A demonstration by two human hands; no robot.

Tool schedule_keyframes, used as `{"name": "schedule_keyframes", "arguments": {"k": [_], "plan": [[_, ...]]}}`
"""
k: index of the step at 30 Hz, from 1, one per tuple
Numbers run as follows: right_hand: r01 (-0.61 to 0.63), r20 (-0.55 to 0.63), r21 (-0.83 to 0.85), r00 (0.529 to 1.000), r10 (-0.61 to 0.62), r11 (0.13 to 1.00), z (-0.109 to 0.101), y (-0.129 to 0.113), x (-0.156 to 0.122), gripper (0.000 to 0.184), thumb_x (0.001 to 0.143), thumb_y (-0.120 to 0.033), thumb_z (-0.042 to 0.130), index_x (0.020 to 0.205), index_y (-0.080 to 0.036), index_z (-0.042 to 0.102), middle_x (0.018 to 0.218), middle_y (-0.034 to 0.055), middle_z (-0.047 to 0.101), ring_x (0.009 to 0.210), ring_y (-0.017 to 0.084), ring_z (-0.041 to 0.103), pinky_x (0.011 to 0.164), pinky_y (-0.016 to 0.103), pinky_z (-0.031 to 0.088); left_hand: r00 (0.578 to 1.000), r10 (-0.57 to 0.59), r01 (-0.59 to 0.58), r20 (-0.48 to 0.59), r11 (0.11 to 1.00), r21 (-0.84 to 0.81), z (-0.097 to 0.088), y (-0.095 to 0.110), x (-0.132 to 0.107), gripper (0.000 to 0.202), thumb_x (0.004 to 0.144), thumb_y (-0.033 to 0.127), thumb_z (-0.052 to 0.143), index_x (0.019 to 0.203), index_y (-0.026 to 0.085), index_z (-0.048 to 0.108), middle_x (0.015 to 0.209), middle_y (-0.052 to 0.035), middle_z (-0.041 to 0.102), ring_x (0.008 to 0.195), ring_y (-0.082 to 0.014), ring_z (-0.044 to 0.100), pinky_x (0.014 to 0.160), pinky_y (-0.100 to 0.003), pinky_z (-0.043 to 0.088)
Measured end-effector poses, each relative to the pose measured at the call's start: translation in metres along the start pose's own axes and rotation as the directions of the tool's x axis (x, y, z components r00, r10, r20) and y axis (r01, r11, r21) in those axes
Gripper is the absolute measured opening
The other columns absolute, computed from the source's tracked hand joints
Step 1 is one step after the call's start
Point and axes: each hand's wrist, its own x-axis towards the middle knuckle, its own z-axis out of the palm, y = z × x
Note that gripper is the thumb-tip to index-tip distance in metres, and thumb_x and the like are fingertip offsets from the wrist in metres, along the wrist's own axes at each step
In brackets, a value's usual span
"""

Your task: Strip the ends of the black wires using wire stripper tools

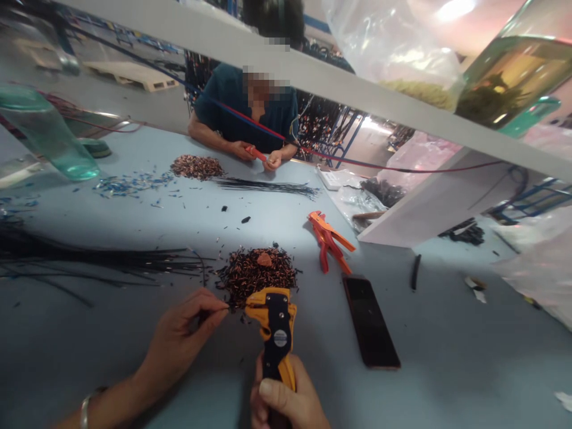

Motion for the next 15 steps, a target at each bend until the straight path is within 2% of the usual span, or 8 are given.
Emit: {"name": "schedule_keyframes", "arguments": {"k": [3,6,8,12,15], "plan": [[0.025,0.021,0.065,0.999,-0.027,0.998,0.0033,-0.0047,-0.0001,0.043,0.070,-0.044,0.078,0.089,-0.018,0.049,0.062,-0.0044,0.055,0.047,0.008,0.052,0.047,0.022,0.039,1.000,-0.007,0.007,0.008,1.000,-0.008,0.0002,-0.0007,0.0005,0.012,0.084,0.014,0.063,0.075,0.018,0.068,0.065,0.0012,0.060,0.057,-0.0123,0.057,0.050,-0.019,0.042],[0.059,0.035,0.023,0.998,-0.059,0.998,0.0068,-0.0083,-0.0016,0.050,0.069,-0.043,0.079,0.103,-0.016,0.054,0.078,0.0028,0.064,0.064,0.016,0.064,0.063,0.030,0.048,1.000,-0.010,0.010,0.000,1.000,-0.013,0.0010,-0.0003,0.0000,0.012,0.084,0.014,0.062,0.076,0.018,0.069,0.065,0.0009,0.060,0.058,-0.0124,0.057,0.050,-0.019,0.042],[0.033,0.058,0.011,0.998,-0.034,0.999,0.0078,-0.0092,-0.0026,0.053,0.067,-0.040,0.080,0.107,-0.015,0.055,0.085,0.0046,0.066,0.072,0.018,0.065,0.069,0.032,0.049,1.000,-0.002,0.001,-0.011,1.000,-0.011,0.0012,0.0001,-0.0006,0.012,0.084,0.012,0.062,0.077,0.018,0.069,0.067,0.0006,0.060,0.059,-0.0123,0.057,0.051,-0.019,0.043],[-0.027,0.106,0.011,0.994,0.026,1.000,0.0073,-0.0069,-0.0033,0.053,0.067,-0.036,0.082,0.107,-0.015,0.055,0.086,0.0044,0.067,0.073,0.017,0.066,0.069,0.029,0.047,1.000,0.021,-0.021,-0.005,1.000,-0.006,0.0008,0.0001,-0.0017,0.012,0.084,0.012,0.062,0.076,0.018,0.068,0.066,0.0008,0.060,0.057,-0.0120,0.056,0.052,-0.019,0.043],[-0.050,0.070,-0.032,0.996,0.052,0.998,0.0063,-0.0033,-0.0047,0.055,0.066,-0.037,0.083,0.108,-0.017,0.054,0.086,0.0043,0.068,0.074,0.019,0.067,0.069,0.030,0.046,1.000,0.014,-0.014,0.002,1.000,-0.013,0.0010,0.0001,-0.0018,0.012,0.085,0.013,0.062,0.076,0.018,0.068,0.065,0.0009,0.060,0.056,-0.0118,0.056,0.049,-0.019,0.041]]}}
